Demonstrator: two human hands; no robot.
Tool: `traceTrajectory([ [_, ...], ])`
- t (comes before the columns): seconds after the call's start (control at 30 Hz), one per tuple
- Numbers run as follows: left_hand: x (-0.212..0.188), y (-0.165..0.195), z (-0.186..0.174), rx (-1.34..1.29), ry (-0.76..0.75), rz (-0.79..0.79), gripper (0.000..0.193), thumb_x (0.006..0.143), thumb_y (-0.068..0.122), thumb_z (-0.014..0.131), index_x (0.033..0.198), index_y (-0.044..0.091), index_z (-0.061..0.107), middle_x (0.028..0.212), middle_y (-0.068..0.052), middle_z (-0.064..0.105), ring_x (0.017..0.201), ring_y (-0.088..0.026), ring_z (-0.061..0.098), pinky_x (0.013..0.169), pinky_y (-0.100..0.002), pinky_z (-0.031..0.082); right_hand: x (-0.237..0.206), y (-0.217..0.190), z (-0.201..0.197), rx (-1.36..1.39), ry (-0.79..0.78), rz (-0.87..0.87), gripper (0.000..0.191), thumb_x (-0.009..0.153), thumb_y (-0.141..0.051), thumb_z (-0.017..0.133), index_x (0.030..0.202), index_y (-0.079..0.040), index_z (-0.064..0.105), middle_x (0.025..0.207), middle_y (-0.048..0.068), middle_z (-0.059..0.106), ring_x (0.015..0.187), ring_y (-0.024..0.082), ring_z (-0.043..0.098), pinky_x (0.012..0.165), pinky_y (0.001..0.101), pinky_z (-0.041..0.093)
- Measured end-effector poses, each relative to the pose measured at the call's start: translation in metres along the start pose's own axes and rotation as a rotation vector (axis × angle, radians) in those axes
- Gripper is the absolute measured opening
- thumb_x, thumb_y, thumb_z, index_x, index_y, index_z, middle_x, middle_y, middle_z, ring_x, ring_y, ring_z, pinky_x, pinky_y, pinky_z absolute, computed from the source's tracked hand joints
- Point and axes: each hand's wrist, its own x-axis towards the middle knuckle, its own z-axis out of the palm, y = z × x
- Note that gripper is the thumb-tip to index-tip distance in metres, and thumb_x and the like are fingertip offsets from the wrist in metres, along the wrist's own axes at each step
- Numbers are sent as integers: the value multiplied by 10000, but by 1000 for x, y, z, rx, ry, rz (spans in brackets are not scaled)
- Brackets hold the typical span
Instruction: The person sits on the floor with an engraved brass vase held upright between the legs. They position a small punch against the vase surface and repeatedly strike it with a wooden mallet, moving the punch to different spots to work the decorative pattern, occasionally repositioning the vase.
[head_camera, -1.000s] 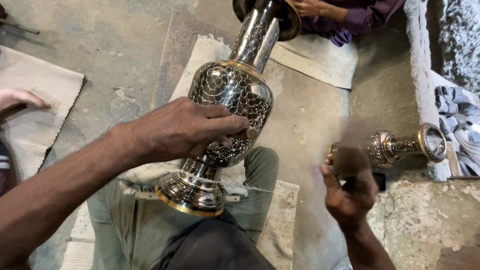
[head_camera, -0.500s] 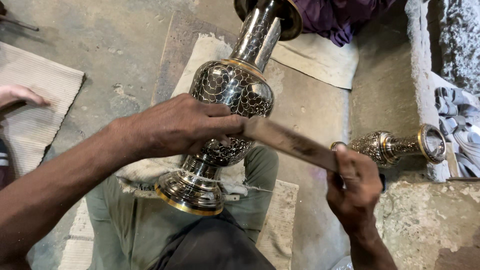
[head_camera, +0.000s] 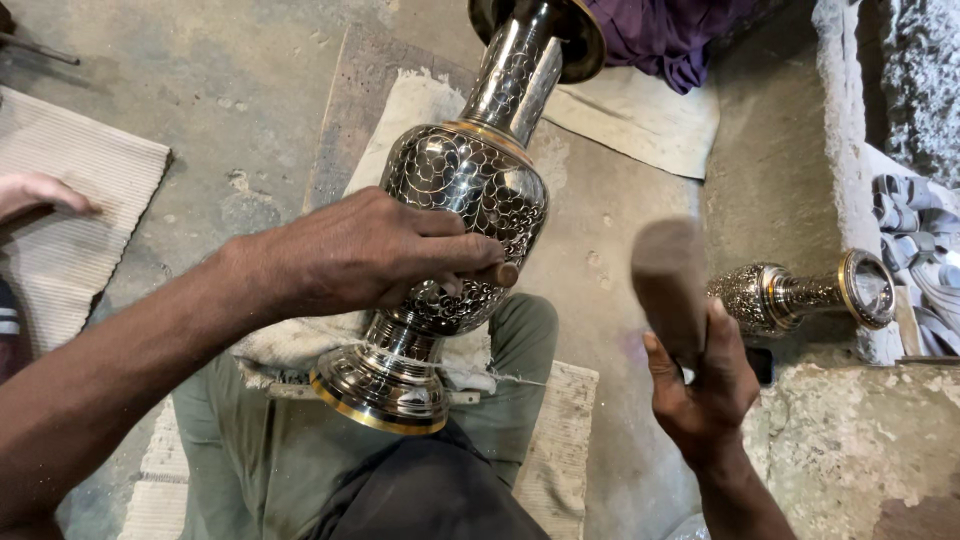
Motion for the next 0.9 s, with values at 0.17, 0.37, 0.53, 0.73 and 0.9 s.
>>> traceTrajectory([
  [0.17,3,-1,2,-16,42,33,657,832,-109,587,1389,237,539,1119,-21,772,802,-207,782,617,-342,672,-3,1,-2,51,21,36,727,972,5,794,1585,-105,418,1222,152,652,1037,240,680,839,357,571],
  [0.37,5,3,1,-12,106,20,548,841,-99,596,1331,141,546,1103,-85,757,869,-221,780,667,-374,668,-1,-5,-4,112,53,154,661,929,29,775,1525,-81,510,1184,164,662,1008,264,689,848,358,584],
  [0.53,3,7,2,-1,96,-35,400,898,-33,621,1263,121,567,1055,-77,771,835,-229,780,663,-391,663,5,-15,-5,62,-11,112,620,907,26,769,1469,-61,523,1181,181,676,1055,284,708,882,365,596],
  [0.73,-8,20,8,-67,308,-182,244,1031,12,572,1265,84,572,1031,-123,746,847,-200,784,578,-296,696,1,-21,-3,38,-83,183,634,891,29,759,1483,-56,546,1117,179,674,978,256,702,854,360,585],
  [0.9,-35,41,19,-109,597,-264,208,1082,93,643,1226,47,501,1037,-76,746,845,-151,795,702,-274,721,-18,-24,8,313,-29,510,624,935,-31,747,1516,-12,520,1098,111,711,948,155,690,866,301,568],
])
